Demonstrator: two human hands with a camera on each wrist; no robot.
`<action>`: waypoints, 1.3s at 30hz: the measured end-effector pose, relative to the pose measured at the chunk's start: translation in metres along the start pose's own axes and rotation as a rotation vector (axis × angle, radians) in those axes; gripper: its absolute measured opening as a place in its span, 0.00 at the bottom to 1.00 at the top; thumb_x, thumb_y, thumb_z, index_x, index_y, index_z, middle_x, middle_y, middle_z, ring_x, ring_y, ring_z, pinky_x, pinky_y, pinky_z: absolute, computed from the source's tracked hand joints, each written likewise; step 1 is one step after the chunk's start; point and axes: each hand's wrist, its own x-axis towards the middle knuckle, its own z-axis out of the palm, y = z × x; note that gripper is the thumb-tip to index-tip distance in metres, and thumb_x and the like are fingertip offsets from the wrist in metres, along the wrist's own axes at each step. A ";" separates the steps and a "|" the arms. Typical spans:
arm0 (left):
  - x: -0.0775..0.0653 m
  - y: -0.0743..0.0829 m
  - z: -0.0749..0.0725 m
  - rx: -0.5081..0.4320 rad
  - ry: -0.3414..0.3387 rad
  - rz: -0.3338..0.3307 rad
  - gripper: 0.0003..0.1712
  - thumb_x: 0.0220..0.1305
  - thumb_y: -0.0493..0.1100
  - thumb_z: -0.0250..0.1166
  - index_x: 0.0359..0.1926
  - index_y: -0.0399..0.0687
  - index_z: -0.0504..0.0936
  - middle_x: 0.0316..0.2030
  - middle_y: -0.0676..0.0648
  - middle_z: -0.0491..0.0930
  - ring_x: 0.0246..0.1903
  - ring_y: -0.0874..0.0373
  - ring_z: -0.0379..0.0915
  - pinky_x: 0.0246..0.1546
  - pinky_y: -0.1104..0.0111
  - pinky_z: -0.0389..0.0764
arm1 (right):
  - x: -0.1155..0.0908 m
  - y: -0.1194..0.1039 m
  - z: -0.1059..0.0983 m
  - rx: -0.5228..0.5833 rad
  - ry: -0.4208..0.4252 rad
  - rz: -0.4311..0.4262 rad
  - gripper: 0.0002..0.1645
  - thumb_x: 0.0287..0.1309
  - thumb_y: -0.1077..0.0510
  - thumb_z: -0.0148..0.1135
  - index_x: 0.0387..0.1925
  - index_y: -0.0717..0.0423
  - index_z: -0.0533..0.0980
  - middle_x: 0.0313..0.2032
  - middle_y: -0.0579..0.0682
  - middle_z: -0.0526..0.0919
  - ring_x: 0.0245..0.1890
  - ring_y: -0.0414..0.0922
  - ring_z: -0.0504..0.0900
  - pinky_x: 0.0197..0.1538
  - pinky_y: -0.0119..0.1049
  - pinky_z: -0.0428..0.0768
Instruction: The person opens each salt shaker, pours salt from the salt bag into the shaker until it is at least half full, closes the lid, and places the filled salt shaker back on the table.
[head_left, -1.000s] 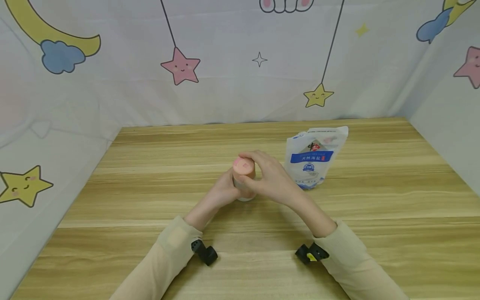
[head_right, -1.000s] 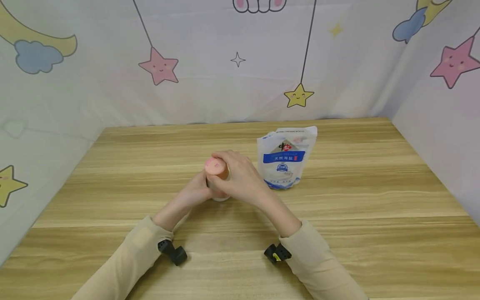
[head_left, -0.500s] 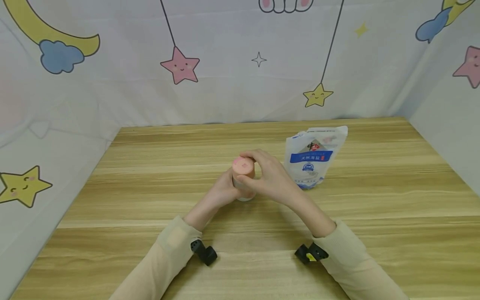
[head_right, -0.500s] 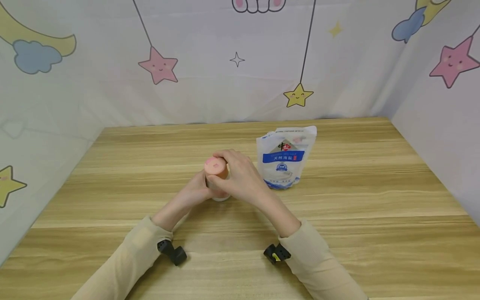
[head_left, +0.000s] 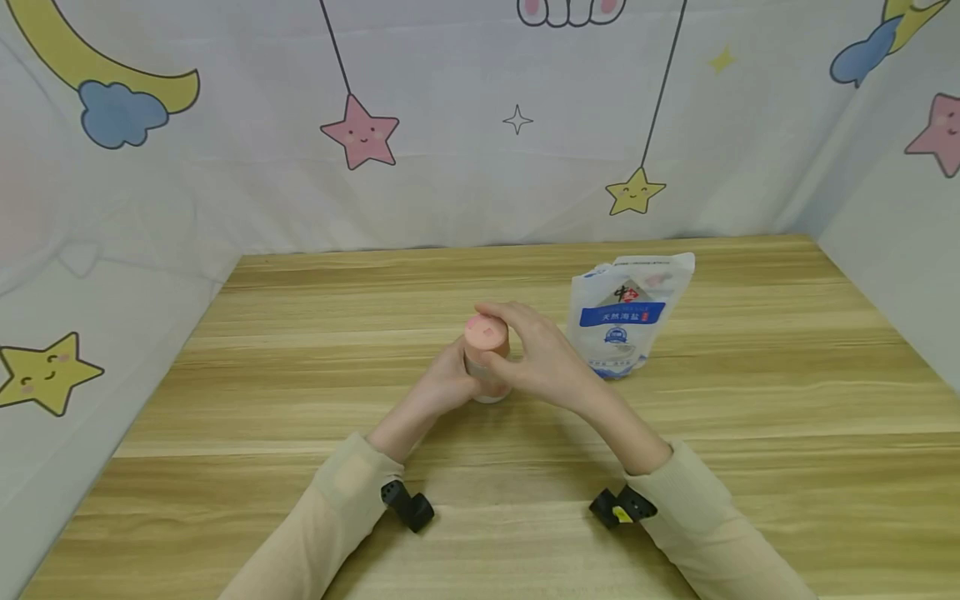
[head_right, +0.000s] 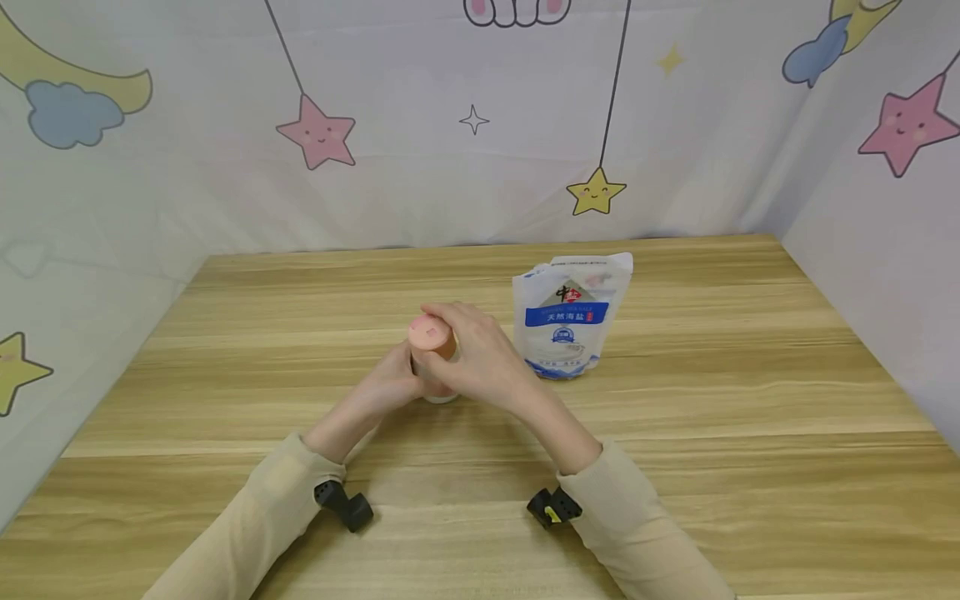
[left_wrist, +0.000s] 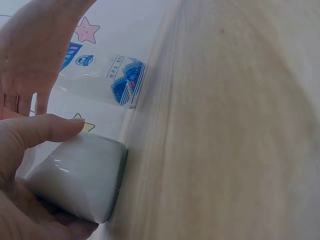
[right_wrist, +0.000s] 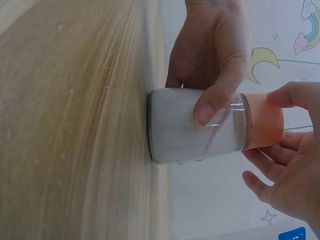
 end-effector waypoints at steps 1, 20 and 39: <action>0.000 0.000 0.000 -0.001 0.000 0.001 0.43 0.47 0.33 0.70 0.66 0.44 0.64 0.61 0.42 0.73 0.63 0.48 0.64 0.69 0.48 0.61 | 0.000 0.000 0.000 0.003 0.002 -0.003 0.35 0.58 0.49 0.65 0.65 0.53 0.68 0.62 0.51 0.74 0.65 0.50 0.70 0.67 0.50 0.71; 0.001 -0.001 0.000 -0.008 -0.008 0.013 0.46 0.47 0.34 0.71 0.68 0.46 0.62 0.63 0.44 0.71 0.64 0.49 0.63 0.69 0.48 0.60 | 0.002 0.000 0.001 -0.005 0.050 -0.014 0.35 0.53 0.50 0.70 0.62 0.54 0.71 0.53 0.50 0.78 0.54 0.46 0.76 0.58 0.47 0.78; 0.000 -0.002 -0.002 -0.001 -0.035 0.044 0.45 0.49 0.33 0.68 0.69 0.45 0.60 0.63 0.42 0.70 0.64 0.48 0.62 0.69 0.48 0.61 | 0.001 0.001 0.003 0.011 0.024 -0.030 0.37 0.56 0.51 0.67 0.66 0.55 0.67 0.63 0.52 0.74 0.64 0.49 0.71 0.66 0.48 0.72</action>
